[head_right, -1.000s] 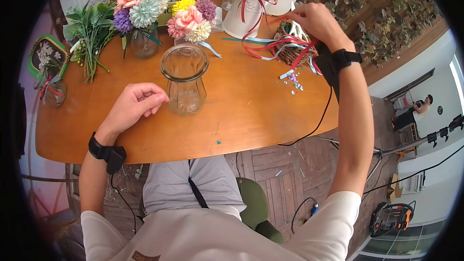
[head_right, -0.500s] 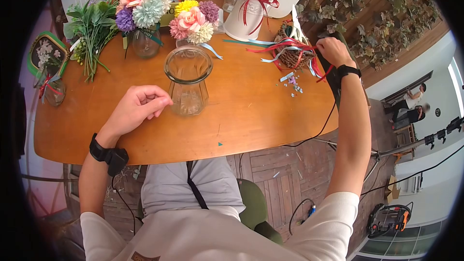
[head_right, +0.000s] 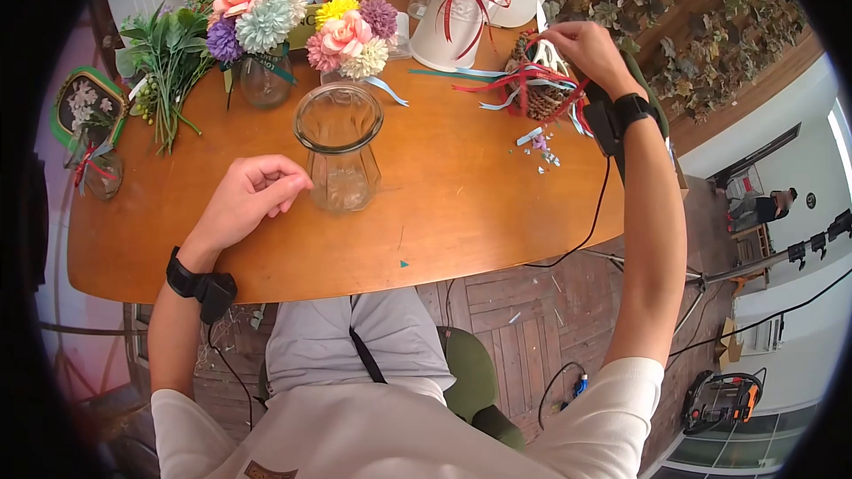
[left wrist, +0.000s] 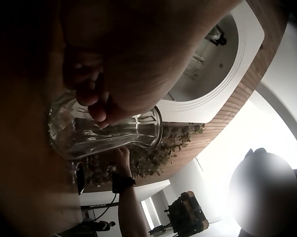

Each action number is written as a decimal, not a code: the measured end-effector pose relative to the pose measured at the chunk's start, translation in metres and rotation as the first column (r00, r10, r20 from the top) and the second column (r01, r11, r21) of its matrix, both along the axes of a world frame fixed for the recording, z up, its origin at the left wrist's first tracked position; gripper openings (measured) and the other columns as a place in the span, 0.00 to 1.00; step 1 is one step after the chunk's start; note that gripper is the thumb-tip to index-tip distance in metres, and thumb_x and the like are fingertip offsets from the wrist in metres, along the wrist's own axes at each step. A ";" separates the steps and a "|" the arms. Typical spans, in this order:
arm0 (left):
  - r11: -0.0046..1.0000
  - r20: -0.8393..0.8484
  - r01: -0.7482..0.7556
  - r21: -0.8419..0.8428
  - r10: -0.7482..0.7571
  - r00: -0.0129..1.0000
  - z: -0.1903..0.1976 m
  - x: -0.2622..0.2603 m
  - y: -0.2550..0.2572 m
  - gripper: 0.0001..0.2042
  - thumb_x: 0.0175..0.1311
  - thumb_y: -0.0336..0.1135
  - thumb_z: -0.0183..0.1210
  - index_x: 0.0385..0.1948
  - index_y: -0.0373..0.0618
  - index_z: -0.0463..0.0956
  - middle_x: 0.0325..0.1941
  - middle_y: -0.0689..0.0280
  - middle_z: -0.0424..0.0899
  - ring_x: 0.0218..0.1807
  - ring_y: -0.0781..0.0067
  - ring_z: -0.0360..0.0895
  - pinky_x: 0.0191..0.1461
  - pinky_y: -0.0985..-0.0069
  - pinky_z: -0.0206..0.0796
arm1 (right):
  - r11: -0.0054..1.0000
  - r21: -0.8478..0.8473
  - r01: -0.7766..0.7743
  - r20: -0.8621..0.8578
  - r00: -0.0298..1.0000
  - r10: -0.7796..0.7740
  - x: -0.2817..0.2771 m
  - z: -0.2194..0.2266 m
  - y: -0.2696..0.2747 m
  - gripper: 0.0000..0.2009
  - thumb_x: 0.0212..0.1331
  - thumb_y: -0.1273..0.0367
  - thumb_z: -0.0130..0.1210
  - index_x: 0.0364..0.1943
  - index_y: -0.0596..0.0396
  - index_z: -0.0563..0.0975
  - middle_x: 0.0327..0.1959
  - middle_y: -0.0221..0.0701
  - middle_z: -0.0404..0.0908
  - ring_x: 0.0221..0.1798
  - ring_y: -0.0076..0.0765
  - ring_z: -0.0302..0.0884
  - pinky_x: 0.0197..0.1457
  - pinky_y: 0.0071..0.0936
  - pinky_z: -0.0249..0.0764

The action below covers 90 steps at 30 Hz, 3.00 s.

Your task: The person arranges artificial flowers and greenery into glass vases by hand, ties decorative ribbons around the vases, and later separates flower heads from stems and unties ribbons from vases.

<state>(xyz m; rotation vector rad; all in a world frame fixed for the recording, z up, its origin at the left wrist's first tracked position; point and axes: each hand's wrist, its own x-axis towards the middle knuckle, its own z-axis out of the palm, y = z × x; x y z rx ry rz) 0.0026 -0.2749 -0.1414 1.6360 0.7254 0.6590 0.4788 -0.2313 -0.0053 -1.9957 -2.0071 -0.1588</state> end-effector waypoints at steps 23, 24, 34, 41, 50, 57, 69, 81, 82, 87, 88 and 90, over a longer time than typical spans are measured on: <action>1.000 0.031 -0.015 0.004 0.014 0.999 0.001 -0.001 0.001 0.09 0.72 0.34 0.57 0.39 0.38 0.83 0.25 0.75 0.75 0.27 0.89 0.68 0.30 0.86 0.60 | 0.871 0.151 0.468 0.457 0.748 -0.481 0.137 -0.043 -0.018 0.11 0.57 0.59 0.62 0.35 0.49 0.87 0.35 0.42 0.88 0.41 0.56 0.86 0.49 0.47 0.82; 1.000 0.025 -0.010 -0.015 0.010 1.000 0.002 -0.001 0.001 0.09 0.72 0.34 0.58 0.40 0.37 0.83 0.27 0.76 0.77 0.29 0.90 0.69 0.31 0.86 0.61 | 0.870 0.148 0.470 0.457 0.748 -0.482 0.143 -0.048 -0.017 0.11 0.57 0.59 0.62 0.35 0.49 0.87 0.35 0.42 0.88 0.41 0.56 0.86 0.49 0.47 0.82; 0.999 0.009 -0.044 0.015 0.044 0.999 -0.002 -0.002 0.003 0.09 0.72 0.34 0.58 0.40 0.38 0.83 0.25 0.76 0.75 0.27 0.90 0.67 0.30 0.86 0.59 | 0.789 -0.341 0.512 -0.096 0.816 -0.570 0.122 -0.059 -0.020 0.15 0.61 0.58 0.59 0.30 0.58 0.84 0.23 0.29 0.84 0.22 0.24 0.80 0.24 0.22 0.74; 0.996 0.039 -0.083 0.039 0.082 0.996 -0.004 -0.002 0.006 0.10 0.73 0.35 0.58 0.40 0.38 0.83 0.26 0.75 0.77 0.28 0.88 0.69 0.31 0.85 0.61 | 0.942 0.026 0.334 -0.017 0.942 -0.334 0.125 -0.071 -0.033 0.23 0.64 0.51 0.58 0.29 0.61 0.80 0.22 0.39 0.79 0.32 0.35 0.82 0.40 0.35 0.76; 0.965 0.066 -0.155 0.209 0.145 0.987 -0.013 0.001 0.009 0.09 0.70 0.34 0.63 0.43 0.40 0.82 0.28 0.77 0.75 0.29 0.90 0.68 0.33 0.87 0.62 | 0.931 0.350 0.103 -0.502 0.860 0.094 0.003 -0.086 -0.082 0.19 0.74 0.61 0.54 0.24 0.56 0.72 0.22 0.16 0.59 0.27 0.13 0.51 0.28 0.20 0.49; 0.863 -0.023 -0.051 0.502 0.073 0.997 -0.022 0.015 0.005 0.38 0.58 0.44 0.72 0.69 0.41 0.64 0.66 0.56 0.72 0.66 0.61 0.72 0.64 0.66 0.69 | 0.903 -0.029 -0.428 -0.553 0.760 0.342 -0.145 -0.097 -0.118 0.26 0.61 0.63 0.67 0.61 0.60 0.75 0.50 0.34 0.85 0.37 0.25 0.81 0.42 0.25 0.76; 0.861 -0.213 -0.067 0.504 0.199 0.957 0.015 -0.022 -0.009 0.36 0.58 0.46 0.72 0.65 0.37 0.67 0.62 0.51 0.76 0.61 0.56 0.78 0.61 0.64 0.74 | 0.754 0.041 -0.656 -0.506 0.637 0.582 -0.246 -0.119 -0.085 0.31 0.65 0.57 0.61 0.62 0.70 0.68 0.47 0.57 0.81 0.46 0.57 0.83 0.50 0.46 0.79; 0.932 -0.108 -0.266 0.245 0.299 0.948 -0.001 -0.129 0.036 0.31 0.69 0.34 0.64 0.69 0.32 0.60 0.68 0.57 0.73 0.64 0.68 0.76 0.67 0.72 0.68 | 0.629 0.250 -0.736 -0.485 0.467 0.740 -0.344 -0.158 -0.030 0.33 0.66 0.66 0.58 0.69 0.69 0.59 0.56 0.56 0.76 0.47 0.49 0.84 0.52 0.40 0.81; 0.930 -0.063 -0.279 0.241 0.301 0.951 -0.007 -0.136 0.042 0.35 0.68 0.36 0.65 0.71 0.30 0.57 0.69 0.56 0.72 0.64 0.68 0.75 0.66 0.72 0.69 | 0.598 0.255 -0.760 -0.477 0.439 0.761 -0.346 -0.158 -0.031 0.33 0.66 0.66 0.58 0.69 0.69 0.59 0.56 0.56 0.76 0.47 0.49 0.84 0.52 0.40 0.81; 0.808 -0.028 -0.424 0.409 0.475 0.880 -0.006 -0.152 0.032 0.28 0.69 0.35 0.64 0.67 0.37 0.65 0.64 0.59 0.74 0.59 0.72 0.77 0.62 0.73 0.70 | 0.659 0.134 -0.740 -0.626 0.452 0.635 -0.317 -0.149 -0.047 0.28 0.65 0.67 0.58 0.65 0.69 0.66 0.58 0.51 0.76 0.46 0.41 0.85 0.53 0.36 0.80; 0.805 -0.031 -0.427 0.411 0.481 0.876 -0.007 -0.165 0.032 0.28 0.69 0.35 0.64 0.67 0.37 0.65 0.64 0.59 0.74 0.59 0.72 0.77 0.62 0.73 0.70 | 0.654 0.137 -0.744 -0.628 0.445 0.638 -0.308 -0.148 -0.047 0.28 0.65 0.67 0.58 0.65 0.69 0.66 0.58 0.51 0.76 0.46 0.41 0.85 0.53 0.36 0.80; 0.479 0.066 -0.598 0.643 0.743 0.666 -0.005 -0.194 0.026 0.20 0.69 0.34 0.64 0.57 0.38 0.71 0.55 0.62 0.76 0.48 0.75 0.78 0.53 0.77 0.71 | 0.699 0.055 -0.713 -0.688 0.480 0.544 -0.291 -0.150 -0.048 0.27 0.64 0.66 0.60 0.63 0.69 0.69 0.56 0.49 0.77 0.45 0.39 0.85 0.51 0.34 0.81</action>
